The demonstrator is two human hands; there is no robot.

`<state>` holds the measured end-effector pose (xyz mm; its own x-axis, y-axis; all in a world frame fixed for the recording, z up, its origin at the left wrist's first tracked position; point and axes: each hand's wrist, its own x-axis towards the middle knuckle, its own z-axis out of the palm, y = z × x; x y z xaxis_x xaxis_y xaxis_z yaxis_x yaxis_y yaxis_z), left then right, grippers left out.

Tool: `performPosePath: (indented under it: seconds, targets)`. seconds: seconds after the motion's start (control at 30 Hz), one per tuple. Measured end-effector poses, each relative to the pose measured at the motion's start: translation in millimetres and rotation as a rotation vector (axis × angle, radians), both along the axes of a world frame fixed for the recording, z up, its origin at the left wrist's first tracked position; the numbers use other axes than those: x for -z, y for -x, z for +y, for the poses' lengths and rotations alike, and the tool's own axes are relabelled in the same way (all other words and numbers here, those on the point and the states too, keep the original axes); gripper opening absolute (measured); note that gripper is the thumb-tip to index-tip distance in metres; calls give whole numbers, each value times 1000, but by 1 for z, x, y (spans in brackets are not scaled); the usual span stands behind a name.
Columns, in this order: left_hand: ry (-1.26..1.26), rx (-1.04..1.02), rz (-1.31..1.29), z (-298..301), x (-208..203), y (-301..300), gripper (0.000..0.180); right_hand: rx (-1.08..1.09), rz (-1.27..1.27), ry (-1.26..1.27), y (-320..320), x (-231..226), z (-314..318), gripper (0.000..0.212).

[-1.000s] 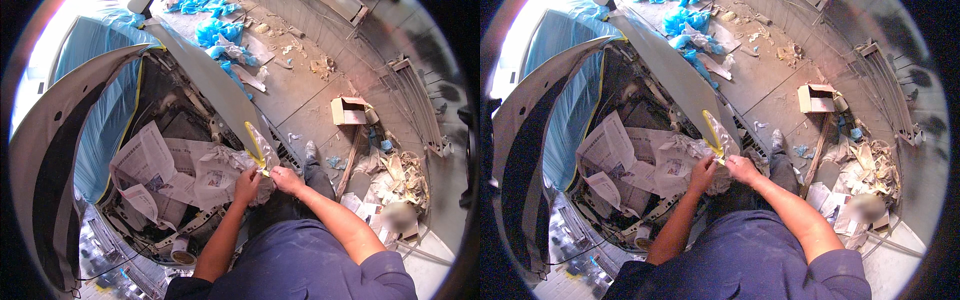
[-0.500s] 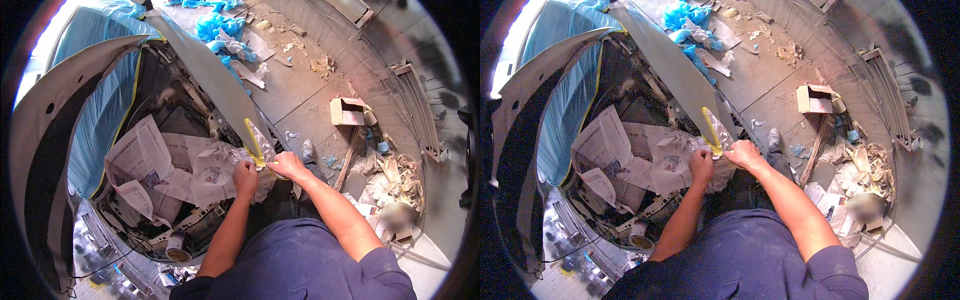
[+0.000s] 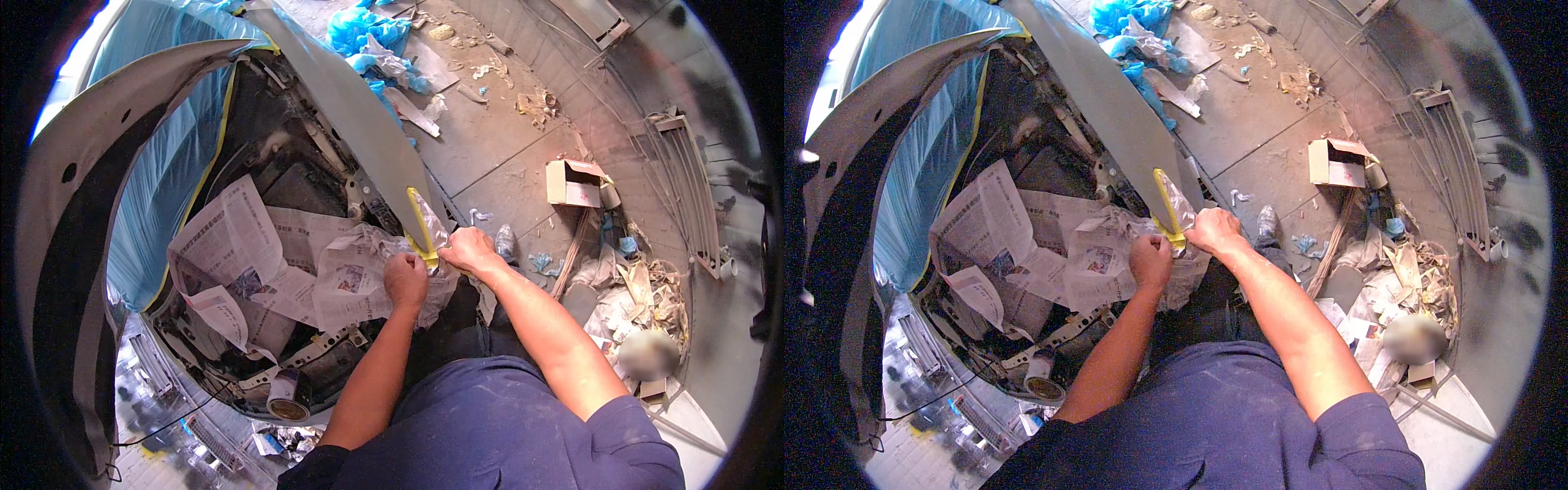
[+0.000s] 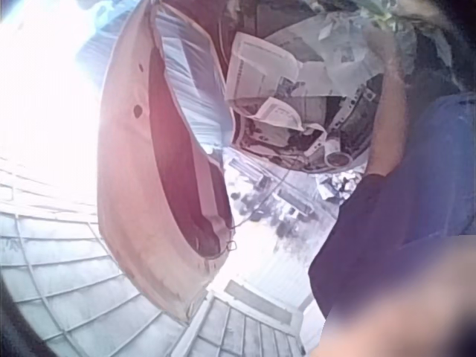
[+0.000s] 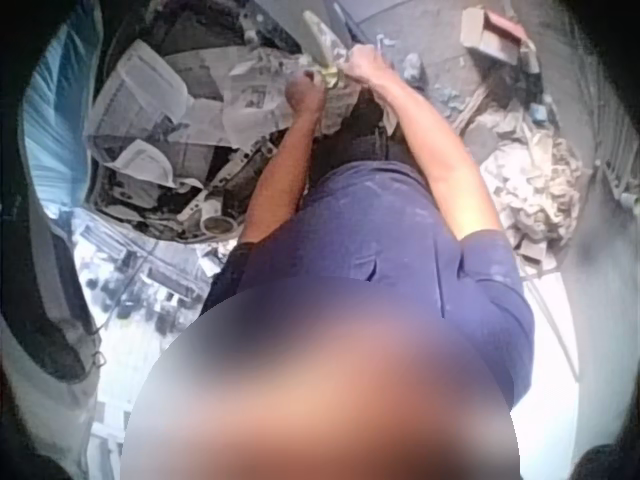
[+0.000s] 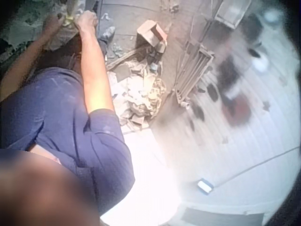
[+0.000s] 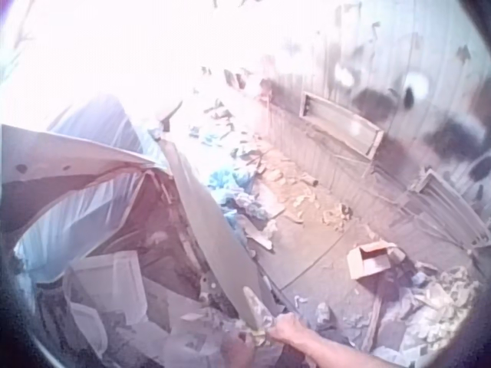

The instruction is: The person applies yellow masking tape to secure newspaper over the front bumper and grille of a car with the hood open. They smooth the tape along the edges and continue taping around the bumper perimeter.

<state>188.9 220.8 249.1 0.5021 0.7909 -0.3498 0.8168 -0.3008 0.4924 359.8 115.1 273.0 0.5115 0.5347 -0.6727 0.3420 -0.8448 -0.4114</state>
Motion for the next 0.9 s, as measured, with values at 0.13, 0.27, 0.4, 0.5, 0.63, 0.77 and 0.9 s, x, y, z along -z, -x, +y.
performPosePath:
  seconds: [0.13,0.27,0.4,0.5,0.63,0.77,0.9]
  targets:
    - [4,-5,15,2,-1,-3,23,72,83,30,-3,2,1,49]
    - [-52,17,68,2,-3,-7,27,88,85,39,-4,6,3,49]
    - [-20,19,119,5,-5,-10,29,118,81,52,-3,8,5,48]
    - [34,-26,87,4,-5,-9,28,122,75,40,-6,5,6,47]
    - [11,-24,25,2,0,-5,26,56,47,6,-10,-3,10,45]
    - [-39,11,-4,-1,6,-1,24,-35,-18,18,-8,-10,13,44]
    - [-132,62,29,-6,7,-1,24,-70,-52,31,-3,-9,10,47]
